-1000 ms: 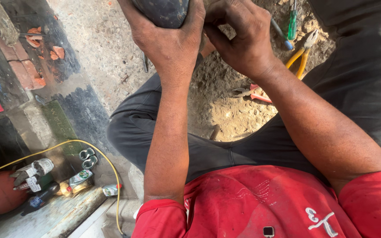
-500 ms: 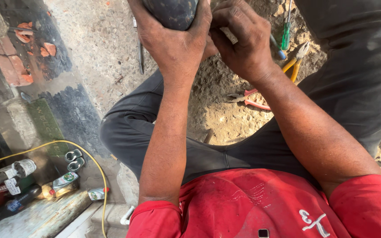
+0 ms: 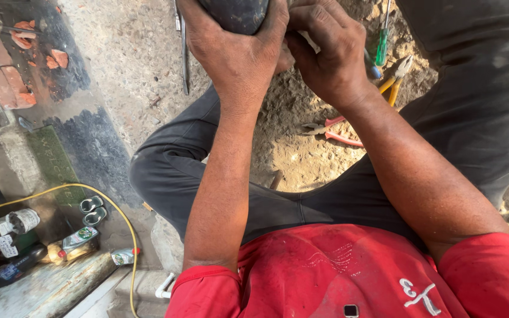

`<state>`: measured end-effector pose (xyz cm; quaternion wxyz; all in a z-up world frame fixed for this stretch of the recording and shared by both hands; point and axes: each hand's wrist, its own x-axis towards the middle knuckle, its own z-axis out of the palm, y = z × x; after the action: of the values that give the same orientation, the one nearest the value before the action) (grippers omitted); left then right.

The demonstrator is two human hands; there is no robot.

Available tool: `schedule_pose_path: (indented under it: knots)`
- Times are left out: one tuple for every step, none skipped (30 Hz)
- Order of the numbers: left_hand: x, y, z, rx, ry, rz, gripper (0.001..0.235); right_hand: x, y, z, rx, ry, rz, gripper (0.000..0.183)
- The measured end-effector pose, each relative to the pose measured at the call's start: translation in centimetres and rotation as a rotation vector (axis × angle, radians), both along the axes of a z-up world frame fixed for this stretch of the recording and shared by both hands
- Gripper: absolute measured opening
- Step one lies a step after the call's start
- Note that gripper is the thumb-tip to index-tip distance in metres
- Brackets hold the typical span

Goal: The person sits on the ground and uses pliers to repeatedly pull and adjust a small metal clip or wire on the edge of a bicycle tire. The person holds the tire with one hand and manipulates the clip with the other, occasionally rotating the tire to access different spots.

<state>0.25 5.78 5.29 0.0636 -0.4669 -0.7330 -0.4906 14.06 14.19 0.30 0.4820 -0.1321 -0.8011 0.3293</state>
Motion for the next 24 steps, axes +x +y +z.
schedule_pose_path:
  knots:
    - [0.10,-0.02,-0.01,-0.002,0.002,0.001,0.075,0.06,-0.13,-0.15,0.001,0.008,0.003,0.023]
    - [0.11,0.06,0.04,-0.002,0.004,0.002,0.074,0.01,-0.19,-0.21,0.004,0.018,0.007,0.024]
    - [0.17,0.09,0.09,-0.003,0.013,0.007,0.074,0.01,-0.25,-0.23,-0.005,0.023,0.009,0.023]
    - [0.18,0.05,0.14,-0.004,0.017,0.010,0.074,-0.07,-0.38,-0.24,-0.014,0.030,0.014,0.023]
    - [0.18,-0.03,0.19,-0.005,0.022,0.014,0.074,-0.17,-0.53,-0.23,-0.024,0.037,0.019,0.024]
    - [0.19,0.03,0.22,-0.001,0.021,0.013,0.074,-0.20,-0.57,-0.16,-0.034,0.046,0.024,0.023]
    - [0.19,0.02,0.24,0.003,0.017,0.009,0.074,-0.26,-0.63,-0.08,-0.044,0.055,0.029,0.023]
    - [0.21,0.05,0.20,0.006,0.013,0.003,0.073,-0.23,-0.72,-0.03,-0.056,0.063,0.033,0.023]
    - [0.20,0.01,0.17,0.010,0.005,-0.007,0.072,-0.16,-0.74,0.01,-0.051,0.054,0.023,0.022]
    - [0.15,0.01,0.12,0.010,0.001,-0.014,0.072,-0.12,-0.77,0.06,-0.045,0.046,0.013,0.021]
    - [0.08,-0.02,0.07,0.011,-0.002,-0.021,0.072,-0.06,-0.79,0.10,-0.039,0.038,0.003,0.021]
    - [0.00,-0.03,-0.01,0.007,-0.002,-0.023,0.073,-0.03,-0.82,0.13,-0.048,0.031,0.008,0.021]
    - [-0.07,-0.11,-0.08,0.005,-0.002,-0.024,0.073,0.01,-0.85,0.15,-0.056,0.024,0.014,0.022]
    - [-0.13,-0.12,-0.15,0.004,-0.002,-0.025,0.073,0.00,-0.80,0.16,-0.063,0.017,0.019,0.023]
    - [-0.18,-0.14,-0.21,0.004,-0.002,-0.025,0.072,-0.04,-0.75,0.15,-0.052,0.023,0.012,0.023]
    - [-0.18,-0.22,-0.30,0.006,0.000,-0.028,0.071,-0.03,-0.76,0.08,-0.043,0.027,0.004,0.023]
    - [-0.15,-0.28,-0.40,0.008,0.003,-0.032,0.070,-0.05,-0.76,-0.01,-0.035,0.031,-0.005,0.023]
    - [-0.17,-0.29,-0.47,0.015,0.010,-0.037,0.070,-0.11,-0.66,-0.11,-0.009,0.037,-0.007,0.024]
    - [-0.17,-0.28,-0.53,0.017,0.012,-0.039,0.069,-0.16,-0.54,-0.20,0.016,0.044,-0.009,0.024]
    - [-0.16,-0.32,-0.57,0.019,0.014,-0.038,0.069,-0.17,-0.50,-0.29,0.041,0.051,-0.010,0.024]
    - [-0.14,-0.34,-0.60,0.015,0.009,-0.034,0.069,-0.11,-0.49,-0.36,0.055,0.033,-0.018,0.025]
    - [-0.16,-0.24,-0.63,0.014,0.000,-0.028,0.068,-0.05,-0.37,-0.41,0.071,0.017,-0.027,0.025]
    - [-0.20,-0.17,-0.65,0.012,-0.008,-0.023,0.068,0.00,-0.30,-0.45,0.087,0.001,-0.035,0.026]
    - [-0.22,-0.15,-0.69,0.008,-0.023,-0.016,0.067,0.07,-0.32,-0.49,0.096,-0.010,-0.046,0.026]
